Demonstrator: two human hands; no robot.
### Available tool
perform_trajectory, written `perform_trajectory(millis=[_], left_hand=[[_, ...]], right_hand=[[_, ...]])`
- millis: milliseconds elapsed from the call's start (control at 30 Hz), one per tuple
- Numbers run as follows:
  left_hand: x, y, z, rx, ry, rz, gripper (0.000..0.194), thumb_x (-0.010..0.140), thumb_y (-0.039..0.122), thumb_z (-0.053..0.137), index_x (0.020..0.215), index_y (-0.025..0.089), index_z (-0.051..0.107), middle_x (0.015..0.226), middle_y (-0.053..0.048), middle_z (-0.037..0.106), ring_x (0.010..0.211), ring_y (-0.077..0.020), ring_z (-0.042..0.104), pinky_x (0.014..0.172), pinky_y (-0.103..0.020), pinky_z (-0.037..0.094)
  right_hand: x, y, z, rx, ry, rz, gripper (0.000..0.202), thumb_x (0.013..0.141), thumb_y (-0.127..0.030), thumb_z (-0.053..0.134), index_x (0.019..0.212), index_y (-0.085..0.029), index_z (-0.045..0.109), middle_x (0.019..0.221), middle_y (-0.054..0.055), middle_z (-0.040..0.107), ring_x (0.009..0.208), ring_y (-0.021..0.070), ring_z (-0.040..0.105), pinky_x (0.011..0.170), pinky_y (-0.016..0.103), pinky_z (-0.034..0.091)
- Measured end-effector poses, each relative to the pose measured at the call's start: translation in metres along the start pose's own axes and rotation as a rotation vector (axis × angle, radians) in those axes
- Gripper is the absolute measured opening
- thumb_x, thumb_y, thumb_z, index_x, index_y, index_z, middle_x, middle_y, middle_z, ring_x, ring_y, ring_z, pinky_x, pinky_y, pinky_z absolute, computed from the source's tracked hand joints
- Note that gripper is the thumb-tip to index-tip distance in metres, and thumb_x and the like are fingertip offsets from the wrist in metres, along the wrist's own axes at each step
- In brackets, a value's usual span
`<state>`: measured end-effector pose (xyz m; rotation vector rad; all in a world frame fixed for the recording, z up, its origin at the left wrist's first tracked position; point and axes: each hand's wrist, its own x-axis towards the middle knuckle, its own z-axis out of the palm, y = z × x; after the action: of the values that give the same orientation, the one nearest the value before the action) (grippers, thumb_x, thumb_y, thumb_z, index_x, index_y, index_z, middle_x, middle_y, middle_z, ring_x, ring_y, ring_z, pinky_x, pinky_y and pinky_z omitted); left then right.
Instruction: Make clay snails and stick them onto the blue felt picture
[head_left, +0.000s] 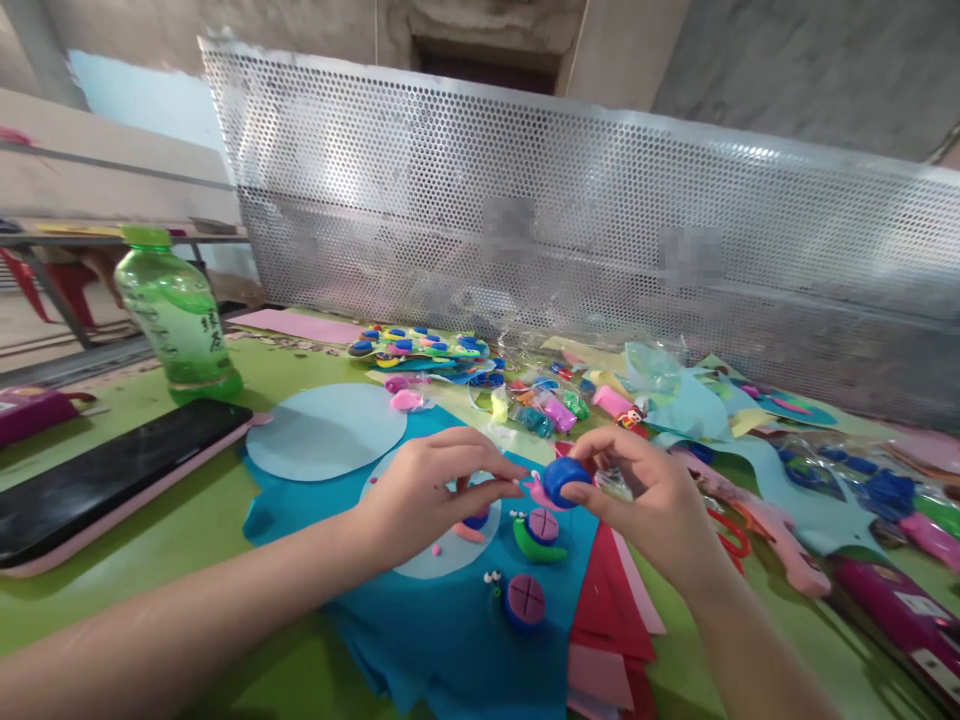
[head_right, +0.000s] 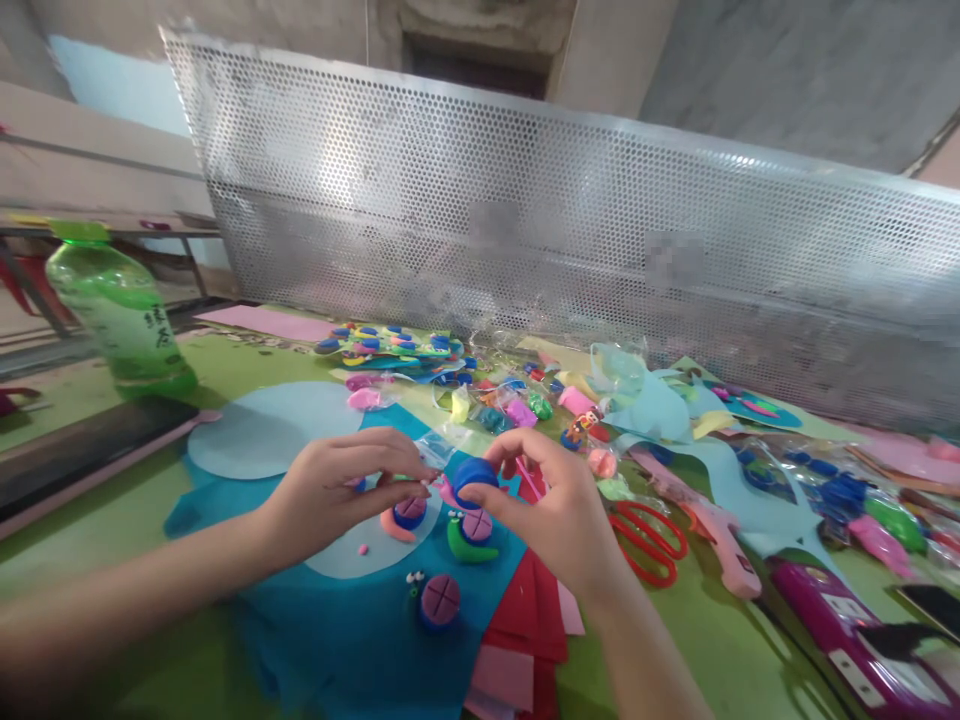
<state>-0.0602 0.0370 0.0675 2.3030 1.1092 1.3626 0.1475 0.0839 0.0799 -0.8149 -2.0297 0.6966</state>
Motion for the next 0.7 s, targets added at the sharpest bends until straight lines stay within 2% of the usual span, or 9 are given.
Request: perform_trajectory(millis=[133,333,500,600,700], left_hand=[[-0.0003,-0.0002,0.0004,-0.053,0.037,0.0,0.014,0.079,0.016,0.059,0.089,0.017,0.069,0.081,-0.005,0.067,0.072,-0.014,0.062,0.064,-0.024,0.051],[0.0017,0.0054,0.0004,-0.121,0.039,-0.159,0.007,0.074,0.016,0.065,0.078,0.018,0.069,0.075,-0.002,0.065,0.064,-0.0111,0.06,0.054,-0.019,0.049],[0.001,0.0078,0.0003,-0.126,0.03,-0.229,0.002,0.072,0.021,0.066,0.073,0.019,0.066,0.073,-0.001,0.064,0.064,-0.011,0.059,0.053,-0.019,0.048],[0.0004,0.0077,0.0004,-0.115,0.043,-0.219,0.003,0.072,0.022,0.066,0.074,0.019,0.067,0.073,-0.001,0.064,0.064,-0.0115,0.059,0.052,-0.019,0.047],[-0.001,0.0062,0.0018,-0.07,0.069,-0.155,0.005,0.073,0.022,0.066,0.076,0.02,0.07,0.074,-0.002,0.066,0.066,-0.013,0.06,0.053,-0.02,0.048]], right_hand=[[-0.0003,0.0005,0.0014,-0.03,0.0,-0.008,0.017,0.069,-0.033,0.068,0.075,-0.023,0.056,0.072,-0.001,0.056,0.069,0.0138,0.051,0.062,0.024,0.043],[0.0,-0.0011,0.0009,-0.052,0.018,0.001,0.016,0.069,-0.033,0.068,0.074,-0.023,0.056,0.071,0.0,0.055,0.066,0.0146,0.052,0.058,0.025,0.044],[0.0007,-0.002,0.0014,-0.054,0.022,0.011,0.016,0.068,-0.034,0.068,0.073,-0.023,0.057,0.071,0.0,0.056,0.066,0.0149,0.052,0.059,0.026,0.045],[0.0005,-0.002,0.0013,-0.054,0.025,0.018,0.016,0.069,-0.034,0.067,0.073,-0.023,0.057,0.07,0.0,0.056,0.066,0.0152,0.052,0.059,0.026,0.045],[0.0002,-0.0023,0.0011,-0.047,0.021,0.017,0.015,0.069,-0.033,0.067,0.073,-0.023,0.056,0.071,0.0,0.056,0.066,0.0148,0.052,0.059,0.026,0.045]])
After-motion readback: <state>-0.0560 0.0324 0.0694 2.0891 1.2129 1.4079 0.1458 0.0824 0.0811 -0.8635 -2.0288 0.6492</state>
